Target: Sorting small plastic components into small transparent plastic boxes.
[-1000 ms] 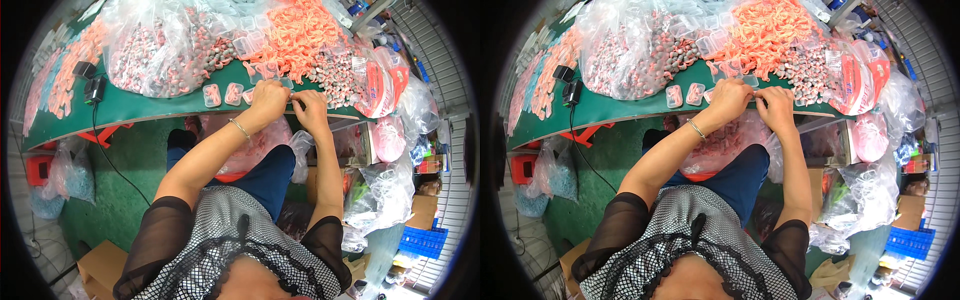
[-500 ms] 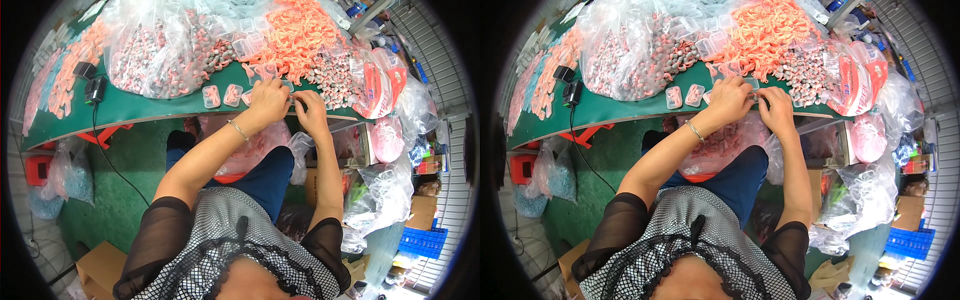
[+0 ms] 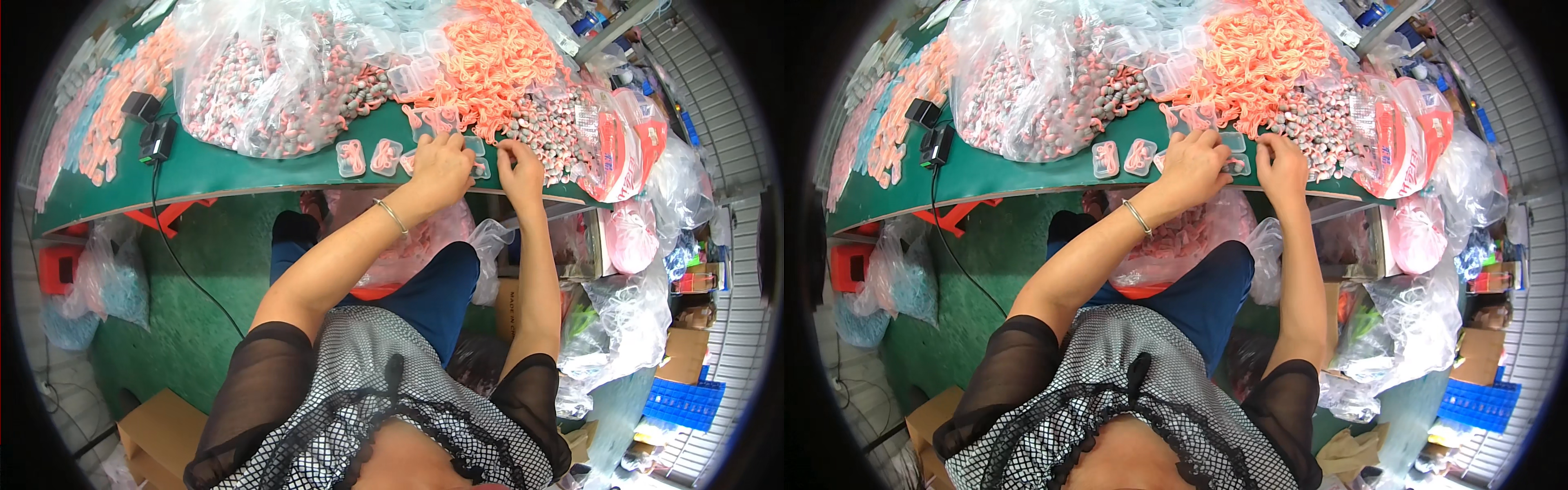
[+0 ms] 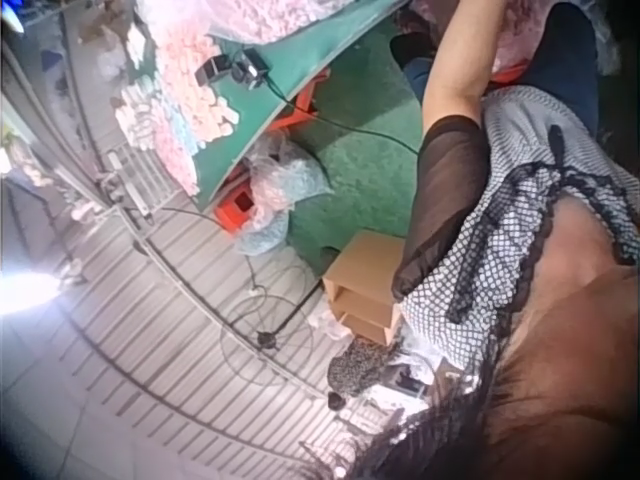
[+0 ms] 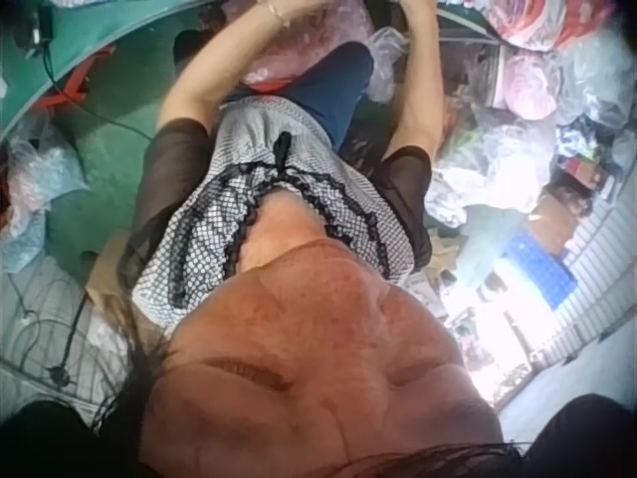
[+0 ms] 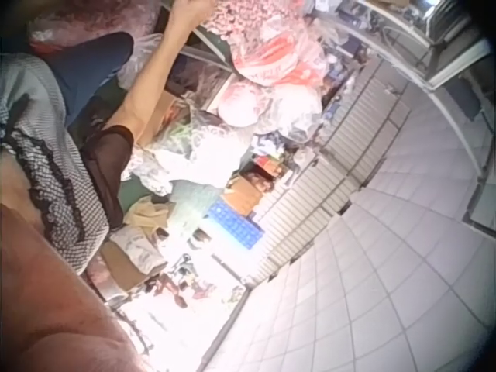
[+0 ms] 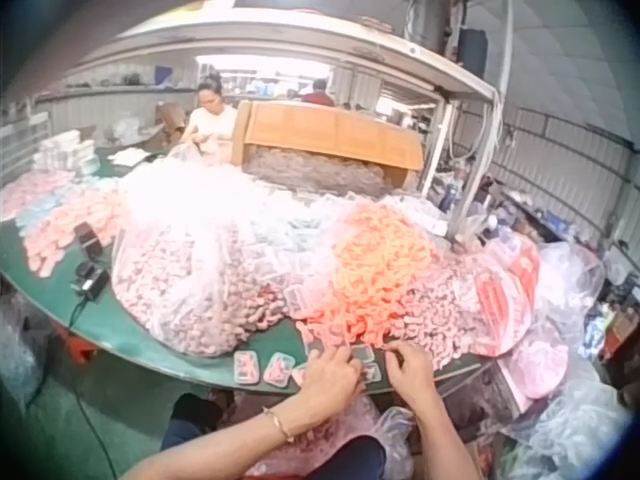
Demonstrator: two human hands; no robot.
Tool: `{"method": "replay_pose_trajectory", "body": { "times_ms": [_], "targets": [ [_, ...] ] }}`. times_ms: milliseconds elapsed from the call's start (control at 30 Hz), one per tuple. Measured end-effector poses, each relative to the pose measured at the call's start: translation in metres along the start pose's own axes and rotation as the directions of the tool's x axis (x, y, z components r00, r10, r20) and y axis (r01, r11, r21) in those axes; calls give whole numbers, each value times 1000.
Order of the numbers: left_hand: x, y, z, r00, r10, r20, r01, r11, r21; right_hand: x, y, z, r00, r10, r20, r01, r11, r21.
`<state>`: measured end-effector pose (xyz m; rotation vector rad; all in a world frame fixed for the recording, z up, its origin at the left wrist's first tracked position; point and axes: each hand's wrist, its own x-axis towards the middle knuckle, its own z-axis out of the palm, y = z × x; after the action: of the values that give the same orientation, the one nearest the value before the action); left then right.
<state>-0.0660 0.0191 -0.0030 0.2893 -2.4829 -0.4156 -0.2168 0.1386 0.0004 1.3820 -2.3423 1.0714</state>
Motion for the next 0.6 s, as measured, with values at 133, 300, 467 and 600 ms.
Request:
{"method": "replay_pose_trajectory", "body": {
  "times_ms": [133, 300, 467, 600],
  "targets": [
    [-1, -1, 0, 1000, 0, 29, 0, 1000, 1, 22, 5, 21, 999, 2, -52, -12, 981, -196],
    [-2, -2, -2, 998, 24, 57, -22, 999, -39, 23, 20, 25, 978, 208, -13, -208, 972, -107],
    [0, -5, -4, 995, 9, 101, 6, 990, -144, 5, 18, 3, 973, 226, -48, -218, 967, 134],
    [-2, -2, -9, 995, -42, 89, 60, 974, -217, -9, -14, -15, 994, 71, 81, -93, 945, 313]
  ]
}}
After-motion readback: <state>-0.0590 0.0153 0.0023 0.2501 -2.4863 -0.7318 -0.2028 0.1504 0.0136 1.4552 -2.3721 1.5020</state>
